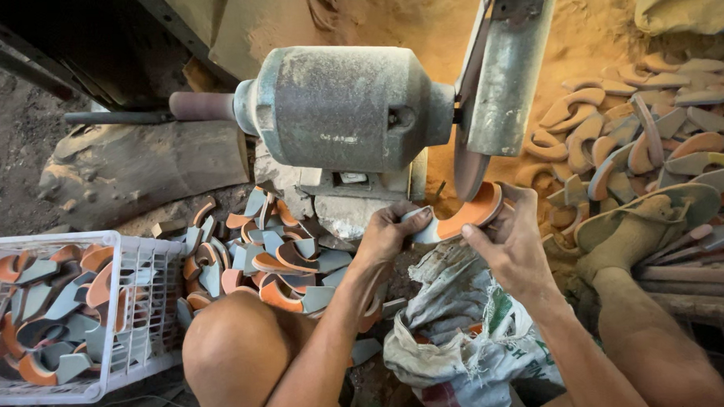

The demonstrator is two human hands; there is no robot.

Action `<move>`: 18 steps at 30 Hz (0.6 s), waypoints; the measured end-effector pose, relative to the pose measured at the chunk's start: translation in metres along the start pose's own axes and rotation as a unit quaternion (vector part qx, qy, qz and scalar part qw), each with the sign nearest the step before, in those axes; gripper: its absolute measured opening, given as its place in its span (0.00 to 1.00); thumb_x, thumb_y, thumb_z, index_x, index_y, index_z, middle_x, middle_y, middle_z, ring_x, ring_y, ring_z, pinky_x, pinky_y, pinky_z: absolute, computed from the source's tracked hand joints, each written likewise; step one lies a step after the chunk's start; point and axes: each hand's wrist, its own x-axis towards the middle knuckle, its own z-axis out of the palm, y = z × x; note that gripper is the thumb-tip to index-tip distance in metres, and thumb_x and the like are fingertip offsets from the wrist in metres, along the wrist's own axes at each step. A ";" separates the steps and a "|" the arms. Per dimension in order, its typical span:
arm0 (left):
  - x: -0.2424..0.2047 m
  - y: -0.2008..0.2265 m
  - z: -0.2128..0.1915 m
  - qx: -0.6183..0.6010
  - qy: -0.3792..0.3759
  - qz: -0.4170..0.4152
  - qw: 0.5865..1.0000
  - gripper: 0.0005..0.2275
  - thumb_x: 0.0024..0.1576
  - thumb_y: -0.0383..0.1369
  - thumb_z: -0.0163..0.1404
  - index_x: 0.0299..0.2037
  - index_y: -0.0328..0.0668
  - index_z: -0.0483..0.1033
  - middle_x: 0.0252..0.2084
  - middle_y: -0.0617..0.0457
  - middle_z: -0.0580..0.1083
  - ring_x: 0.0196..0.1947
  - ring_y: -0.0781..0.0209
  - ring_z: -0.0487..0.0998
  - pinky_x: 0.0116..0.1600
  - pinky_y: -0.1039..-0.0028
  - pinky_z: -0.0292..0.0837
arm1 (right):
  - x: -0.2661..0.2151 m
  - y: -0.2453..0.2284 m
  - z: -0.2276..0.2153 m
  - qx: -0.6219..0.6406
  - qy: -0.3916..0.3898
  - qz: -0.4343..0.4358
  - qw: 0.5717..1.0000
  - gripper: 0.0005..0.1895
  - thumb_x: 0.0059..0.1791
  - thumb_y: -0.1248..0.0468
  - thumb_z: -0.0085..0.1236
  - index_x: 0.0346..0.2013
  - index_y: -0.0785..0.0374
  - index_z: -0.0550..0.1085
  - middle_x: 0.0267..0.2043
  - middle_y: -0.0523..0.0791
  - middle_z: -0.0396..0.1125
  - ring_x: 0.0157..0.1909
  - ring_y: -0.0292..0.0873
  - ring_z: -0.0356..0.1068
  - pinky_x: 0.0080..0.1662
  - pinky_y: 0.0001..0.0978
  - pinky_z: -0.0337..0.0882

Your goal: The person sits on the floor and repeatedly presses the edges of orange and grey sandal soles against a rotating grinding wheel to smooth them. Finished pieces are placed into a white plastic crate to the left.

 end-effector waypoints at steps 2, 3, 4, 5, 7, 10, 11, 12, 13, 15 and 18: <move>-0.002 0.002 -0.001 0.011 -0.013 0.019 1.000 0.09 0.57 0.34 0.61 0.35 0.34 0.80 0.25 0.55 0.75 0.21 0.71 0.68 0.26 0.79 0.59 | -0.002 0.003 0.002 0.002 0.005 -0.003 1.000 0.32 0.49 0.75 0.55 0.61 0.69 0.49 0.49 0.55 0.67 0.46 0.42 0.73 0.45 0.34 0.78; -0.003 0.004 -0.001 0.007 -0.015 0.020 1.000 0.09 0.57 0.34 0.61 0.35 0.35 0.80 0.26 0.55 0.75 0.21 0.71 0.68 0.27 0.79 0.60 | -0.004 0.005 0.002 0.003 0.008 -0.005 1.000 0.32 0.49 0.76 0.55 0.61 0.69 0.49 0.49 0.55 0.67 0.47 0.42 0.73 0.45 0.34 0.78; -0.004 0.006 -0.001 0.004 -0.018 0.021 1.000 0.09 0.56 0.34 0.61 0.35 0.35 0.80 0.26 0.55 0.76 0.22 0.72 0.69 0.27 0.79 0.61 | -0.006 0.007 0.001 0.013 0.006 -0.005 1.000 0.32 0.49 0.76 0.56 0.61 0.69 0.49 0.50 0.55 0.66 0.48 0.42 0.72 0.47 0.35 0.78; -0.006 0.010 0.000 0.000 -0.021 0.022 1.000 0.09 0.56 0.34 0.61 0.35 0.35 0.79 0.27 0.56 0.76 0.22 0.72 0.69 0.27 0.79 0.62 | -0.008 0.009 0.001 0.023 0.004 -0.006 1.000 0.32 0.48 0.76 0.56 0.60 0.69 0.49 0.52 0.55 0.66 0.50 0.42 0.72 0.49 0.35 0.77; -0.017 0.018 -0.003 0.045 -0.014 0.006 0.999 0.08 0.56 0.34 0.60 0.37 0.35 0.80 0.28 0.55 0.77 0.23 0.71 0.71 0.28 0.78 0.63 | -0.015 0.014 0.001 0.036 0.004 0.003 0.999 0.32 0.48 0.76 0.57 0.60 0.69 0.50 0.53 0.55 0.65 0.53 0.43 0.71 0.53 0.36 0.76; -0.040 0.036 0.000 0.154 0.006 0.047 0.987 0.09 0.56 0.32 0.60 0.40 0.32 0.82 0.31 0.52 0.80 0.29 0.69 0.75 0.35 0.76 0.69 | -0.024 0.019 0.001 0.057 0.006 0.027 0.998 0.33 0.46 0.76 0.59 0.59 0.69 0.51 0.53 0.54 0.66 0.54 0.43 0.71 0.56 0.36 0.73; -0.047 0.044 0.001 0.198 0.015 0.073 0.977 0.10 0.57 0.31 0.60 0.42 0.30 0.82 0.33 0.51 0.80 0.31 0.68 0.77 0.39 0.76 0.72 | -0.026 0.021 0.001 0.067 0.007 0.034 0.997 0.32 0.45 0.76 0.59 0.58 0.69 0.52 0.53 0.53 0.66 0.55 0.43 0.71 0.56 0.36 0.73; -0.054 0.049 0.004 0.252 0.033 0.098 0.962 0.11 0.55 0.31 0.60 0.43 0.29 0.82 0.34 0.49 0.80 0.32 0.65 0.78 0.40 0.73 0.73 | -0.028 0.023 -0.001 0.076 0.007 0.045 0.996 0.32 0.45 0.76 0.59 0.57 0.69 0.52 0.53 0.52 0.66 0.55 0.43 0.71 0.57 0.36 0.73; -0.060 0.054 0.007 0.306 0.051 0.122 0.943 0.13 0.54 0.31 0.61 0.44 0.29 0.81 0.35 0.47 0.80 0.33 0.62 0.79 0.41 0.70 0.74 | -0.028 0.026 -0.004 0.083 0.004 0.059 0.995 0.31 0.45 0.76 0.59 0.57 0.69 0.53 0.52 0.52 0.67 0.54 0.42 0.71 0.56 0.35 0.72; -0.069 0.060 0.011 0.359 0.060 0.169 0.916 0.15 0.52 0.30 0.62 0.47 0.29 0.79 0.37 0.44 0.80 0.36 0.59 0.80 0.44 0.67 0.75 | -0.029 0.032 -0.010 0.097 0.004 0.089 0.991 0.30 0.46 0.75 0.59 0.57 0.70 0.54 0.50 0.52 0.69 0.53 0.42 0.71 0.54 0.33 0.72; -0.076 0.061 0.011 0.342 0.047 0.218 0.913 0.18 0.52 0.29 0.61 0.51 0.29 0.77 0.41 0.43 0.80 0.40 0.60 0.81 0.47 0.67 0.76 | -0.029 0.037 -0.016 0.112 0.008 0.101 0.988 0.30 0.48 0.74 0.58 0.61 0.70 0.56 0.51 0.51 0.68 0.50 0.41 0.69 0.50 0.31 0.70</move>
